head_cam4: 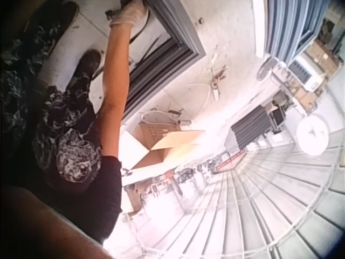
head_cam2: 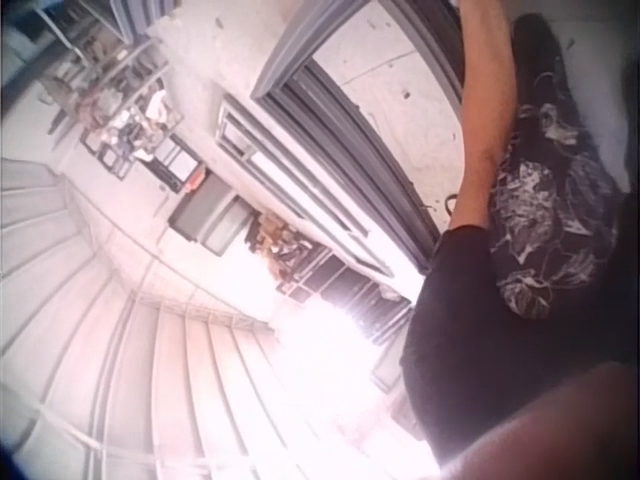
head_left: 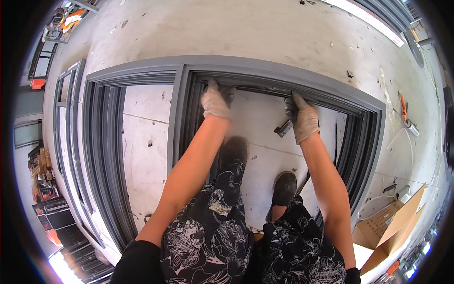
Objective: Installing a rubber gasket into an aluminum window frame using scissors.
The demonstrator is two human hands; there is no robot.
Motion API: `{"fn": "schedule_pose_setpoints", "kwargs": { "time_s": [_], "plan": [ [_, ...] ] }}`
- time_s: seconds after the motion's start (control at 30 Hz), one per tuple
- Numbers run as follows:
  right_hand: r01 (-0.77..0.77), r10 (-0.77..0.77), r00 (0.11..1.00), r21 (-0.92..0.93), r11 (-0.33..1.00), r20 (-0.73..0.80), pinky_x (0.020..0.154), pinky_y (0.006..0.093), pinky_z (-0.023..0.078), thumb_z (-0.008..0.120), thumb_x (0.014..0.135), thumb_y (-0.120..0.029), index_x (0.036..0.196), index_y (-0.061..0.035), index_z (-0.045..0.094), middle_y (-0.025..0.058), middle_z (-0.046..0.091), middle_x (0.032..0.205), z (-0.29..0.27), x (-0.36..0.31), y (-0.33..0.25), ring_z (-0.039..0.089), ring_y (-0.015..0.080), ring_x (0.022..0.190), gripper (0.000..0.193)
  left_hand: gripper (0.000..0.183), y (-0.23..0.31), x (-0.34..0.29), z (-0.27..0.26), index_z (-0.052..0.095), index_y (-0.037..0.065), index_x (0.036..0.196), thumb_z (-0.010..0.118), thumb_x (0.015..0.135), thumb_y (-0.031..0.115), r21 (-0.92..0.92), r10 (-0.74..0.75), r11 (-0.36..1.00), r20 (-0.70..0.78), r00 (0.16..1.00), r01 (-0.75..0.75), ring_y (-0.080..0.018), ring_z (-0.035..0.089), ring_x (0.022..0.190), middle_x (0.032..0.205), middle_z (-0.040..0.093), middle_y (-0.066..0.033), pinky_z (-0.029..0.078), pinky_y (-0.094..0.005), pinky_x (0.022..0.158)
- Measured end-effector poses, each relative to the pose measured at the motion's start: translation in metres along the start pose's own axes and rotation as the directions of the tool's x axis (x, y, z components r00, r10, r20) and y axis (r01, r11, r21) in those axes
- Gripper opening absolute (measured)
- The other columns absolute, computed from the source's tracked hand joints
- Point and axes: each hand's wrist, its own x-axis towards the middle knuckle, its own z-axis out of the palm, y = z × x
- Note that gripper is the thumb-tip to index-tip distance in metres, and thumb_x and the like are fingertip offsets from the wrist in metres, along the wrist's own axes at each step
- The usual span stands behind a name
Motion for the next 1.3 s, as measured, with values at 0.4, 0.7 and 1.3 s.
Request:
{"fn": "schedule_pose_setpoints", "kwargs": {
  "time_s": [0.4,0.7,1.3],
  "plan": [
    [-0.208,0.173,0.967,0.188,0.96,0.188,0.059,0.0264,0.049,0.067,0.081,-0.021,0.087,-0.0077,0.061,0.0046,0.062,0.074,0.027,-0.006,0.007,0.058,0.0153,0.066,0.016,0.037,-0.024,-0.009,0.006,0.057,0.008,0.104,0.064,0.082,0.038,0.229,-0.166,0.97,0.394,0.904,0.079,-0.0215,0.057,0.086,0.096,0.061,-0.0085,0.047,-0.0325,0.072],
    [-0.237,0.195,0.958,0.194,0.952,0.21,0.056,0.0228,0.049,0.064,0.082,-0.017,0.089,-0.0081,0.06,0.003,0.062,0.077,0.029,-0.002,0.01,0.058,0.0137,0.065,0.012,0.027,-0.033,-0.006,0.011,0.059,0.01,0.1,0.065,0.083,0.03,0.258,-0.303,0.947,0.527,0.794,0.19,-0.0167,0.06,0.082,0.091,0.064,-0.0045,0.047,-0.0312,0.071],
    [-0.052,0.054,0.996,-0.028,0.998,0.066,0.049,0.022,0.038,0.067,0.08,-0.019,0.084,-0.0068,0.059,0.0015,0.058,0.067,0.046,-0.015,0.015,0.048,0.0107,0.052,0.015,0.018,-0.049,-0.011,0.022,0.062,0.006,0.093,0.065,0.083,0.02,0.265,-0.137,0.963,0.352,0.926,0.041,-0.0172,0.059,0.076,0.085,0.063,-0.0055,0.047,-0.0312,0.067]
  ]
}}
